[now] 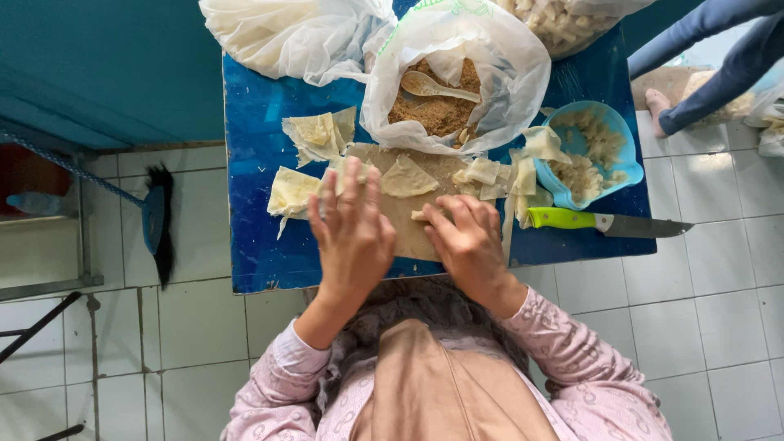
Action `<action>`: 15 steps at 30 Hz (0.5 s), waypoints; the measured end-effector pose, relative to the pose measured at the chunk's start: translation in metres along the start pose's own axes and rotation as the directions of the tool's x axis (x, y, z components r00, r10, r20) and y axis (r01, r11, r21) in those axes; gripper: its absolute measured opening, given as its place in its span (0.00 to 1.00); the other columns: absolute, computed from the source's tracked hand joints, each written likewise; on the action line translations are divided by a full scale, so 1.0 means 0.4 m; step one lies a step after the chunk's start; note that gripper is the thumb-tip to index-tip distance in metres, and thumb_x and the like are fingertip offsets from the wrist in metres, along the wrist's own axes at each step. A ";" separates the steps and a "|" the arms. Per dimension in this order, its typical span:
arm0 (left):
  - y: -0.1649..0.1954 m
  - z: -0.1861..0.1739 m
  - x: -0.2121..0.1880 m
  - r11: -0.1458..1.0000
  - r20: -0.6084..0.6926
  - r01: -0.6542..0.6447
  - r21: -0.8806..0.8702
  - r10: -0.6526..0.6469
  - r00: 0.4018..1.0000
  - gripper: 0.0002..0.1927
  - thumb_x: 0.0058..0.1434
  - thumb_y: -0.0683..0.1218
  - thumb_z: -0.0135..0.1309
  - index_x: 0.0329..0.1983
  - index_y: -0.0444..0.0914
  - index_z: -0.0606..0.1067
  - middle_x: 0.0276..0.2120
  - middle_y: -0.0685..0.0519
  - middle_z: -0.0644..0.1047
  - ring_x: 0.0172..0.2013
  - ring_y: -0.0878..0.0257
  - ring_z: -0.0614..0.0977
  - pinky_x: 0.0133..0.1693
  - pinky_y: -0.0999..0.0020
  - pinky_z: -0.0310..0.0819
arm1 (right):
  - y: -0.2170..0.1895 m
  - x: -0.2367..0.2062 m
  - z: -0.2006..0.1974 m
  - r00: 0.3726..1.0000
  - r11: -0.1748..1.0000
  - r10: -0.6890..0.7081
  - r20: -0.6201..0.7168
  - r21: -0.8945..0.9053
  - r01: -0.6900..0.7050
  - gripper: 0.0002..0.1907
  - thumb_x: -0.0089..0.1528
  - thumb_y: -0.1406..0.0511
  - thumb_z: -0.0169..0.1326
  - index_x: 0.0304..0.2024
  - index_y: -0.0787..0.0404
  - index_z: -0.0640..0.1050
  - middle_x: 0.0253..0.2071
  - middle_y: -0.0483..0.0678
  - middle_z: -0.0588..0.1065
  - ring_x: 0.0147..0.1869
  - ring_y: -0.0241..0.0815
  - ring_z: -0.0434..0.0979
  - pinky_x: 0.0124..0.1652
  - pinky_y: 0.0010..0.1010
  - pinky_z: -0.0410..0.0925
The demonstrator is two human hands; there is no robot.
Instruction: The person sits at a small blue table folding triangular pastry wrappers. They spoon brown filling from a plastic bag onto a wrapper, fold the wrapper over the filling by hand, press the edges closed, and set the finished filled pastry aside, repeating the process.
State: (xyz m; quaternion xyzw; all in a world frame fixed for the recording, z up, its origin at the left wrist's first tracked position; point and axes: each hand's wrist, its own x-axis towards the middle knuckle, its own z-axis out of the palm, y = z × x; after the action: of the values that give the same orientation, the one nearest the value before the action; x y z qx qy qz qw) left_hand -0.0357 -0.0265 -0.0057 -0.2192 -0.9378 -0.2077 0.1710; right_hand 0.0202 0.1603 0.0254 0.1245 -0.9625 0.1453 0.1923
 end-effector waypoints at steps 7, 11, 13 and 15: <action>-0.040 0.020 0.005 0.994 -0.038 0.112 -0.014 -0.112 0.993 0.29 0.69 0.48 0.48 0.73 0.36 0.67 0.75 0.42 0.59 0.75 0.43 0.55 0.72 0.45 0.40 | 0.018 0.068 -0.021 0.993 0.993 -0.116 0.005 -0.007 0.116 0.12 0.58 0.67 0.63 0.45 0.59 0.80 0.47 0.48 0.75 0.57 0.51 0.72 0.57 0.45 0.61; -0.037 0.026 0.006 0.994 -0.043 0.107 0.019 -0.106 0.993 0.29 0.69 0.49 0.48 0.72 0.35 0.67 0.74 0.42 0.59 0.74 0.43 0.56 0.71 0.46 0.40 | 0.104 0.132 -0.113 0.965 0.982 -0.171 -0.200 -0.117 0.149 0.09 0.62 0.70 0.62 0.45 0.62 0.80 0.43 0.50 0.76 0.51 0.50 0.75 0.55 0.44 0.61; -0.037 0.029 0.006 0.995 -0.040 0.088 0.050 -0.086 0.995 0.29 0.69 0.50 0.48 0.72 0.35 0.67 0.74 0.42 0.59 0.74 0.45 0.57 0.71 0.47 0.40 | 0.189 0.183 -0.185 0.897 0.941 -0.269 -0.350 -0.296 0.166 0.07 0.73 0.68 0.61 0.51 0.62 0.77 0.47 0.52 0.76 0.54 0.52 0.73 0.57 0.46 0.60; -0.037 0.033 0.007 0.996 -0.050 0.062 0.066 -0.059 0.997 0.29 0.69 0.51 0.48 0.72 0.36 0.67 0.73 0.41 0.60 0.74 0.45 0.57 0.71 0.47 0.40 | 0.288 0.270 -0.252 0.832 0.875 -0.363 -0.420 -0.461 0.149 0.09 0.74 0.72 0.54 0.56 0.64 0.72 0.50 0.56 0.71 0.59 0.53 0.69 0.58 0.47 0.59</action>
State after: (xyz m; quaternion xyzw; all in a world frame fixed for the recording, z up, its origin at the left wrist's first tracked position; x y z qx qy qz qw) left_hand -0.0483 -0.0315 -0.0204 -0.1796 -0.9461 -0.1863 0.1946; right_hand -0.0770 0.2803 0.1315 0.1706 -0.8630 -0.0600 0.4716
